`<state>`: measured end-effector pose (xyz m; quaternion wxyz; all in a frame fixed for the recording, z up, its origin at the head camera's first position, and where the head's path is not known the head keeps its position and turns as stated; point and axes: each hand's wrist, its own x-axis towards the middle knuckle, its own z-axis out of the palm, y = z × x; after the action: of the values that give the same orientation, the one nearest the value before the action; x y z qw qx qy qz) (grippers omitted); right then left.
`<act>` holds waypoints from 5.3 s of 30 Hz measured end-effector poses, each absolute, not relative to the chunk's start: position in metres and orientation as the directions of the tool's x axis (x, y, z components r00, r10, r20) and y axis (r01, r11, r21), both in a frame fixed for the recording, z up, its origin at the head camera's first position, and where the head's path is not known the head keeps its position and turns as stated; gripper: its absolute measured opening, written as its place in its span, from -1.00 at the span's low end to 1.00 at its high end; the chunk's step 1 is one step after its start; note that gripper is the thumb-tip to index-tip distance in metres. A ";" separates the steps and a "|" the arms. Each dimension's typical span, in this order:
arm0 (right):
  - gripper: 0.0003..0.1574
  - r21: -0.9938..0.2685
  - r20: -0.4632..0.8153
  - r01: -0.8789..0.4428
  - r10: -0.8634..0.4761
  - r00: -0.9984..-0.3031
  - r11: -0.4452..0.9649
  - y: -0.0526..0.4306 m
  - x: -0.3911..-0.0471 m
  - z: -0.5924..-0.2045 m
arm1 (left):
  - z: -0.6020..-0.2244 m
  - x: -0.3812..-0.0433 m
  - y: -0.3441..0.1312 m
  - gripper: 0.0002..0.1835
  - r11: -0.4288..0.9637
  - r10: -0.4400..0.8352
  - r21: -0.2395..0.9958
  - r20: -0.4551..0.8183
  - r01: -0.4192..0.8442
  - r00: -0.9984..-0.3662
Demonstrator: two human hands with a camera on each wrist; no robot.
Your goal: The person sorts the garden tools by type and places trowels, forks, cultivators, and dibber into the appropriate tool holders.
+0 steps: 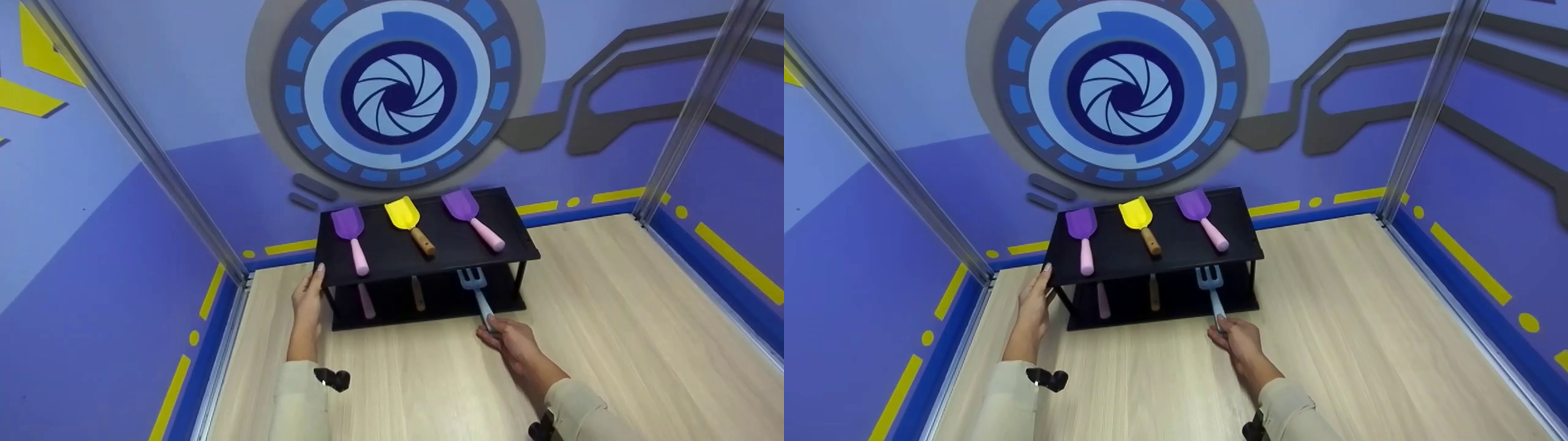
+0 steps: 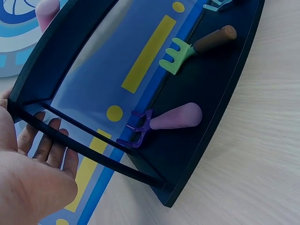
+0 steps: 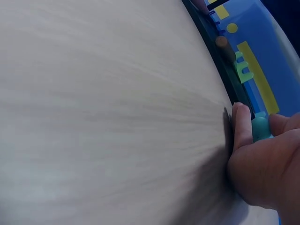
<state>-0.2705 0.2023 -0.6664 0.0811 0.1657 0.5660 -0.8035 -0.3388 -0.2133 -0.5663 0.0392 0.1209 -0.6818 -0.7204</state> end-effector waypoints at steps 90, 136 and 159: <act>-0.36 -0.846 -0.523 0.481 0.184 -0.832 -0.232 0.189 -0.305 -0.650 | -0.570 -0.340 -0.212 -0.24 -0.090 -0.246 0.990 -0.126 -0.107 -0.961; -0.34 -0.872 -0.479 0.440 0.191 -0.857 -0.213 0.187 -0.304 -0.656 | -0.570 -0.342 -0.202 -0.45 -0.118 -0.334 0.993 -0.062 -0.024 -0.941; -0.26 -0.862 -0.499 0.462 0.186 -0.847 -0.206 0.189 -0.303 -0.658 | -0.575 -0.339 -0.203 -0.33 -0.087 -0.330 0.995 -0.084 -0.058 -0.940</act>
<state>-0.3030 0.1887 -0.6581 0.0946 0.2601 0.6228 -0.7317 -0.3388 -0.2031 -0.5752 0.0940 0.1450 -0.6692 -0.7227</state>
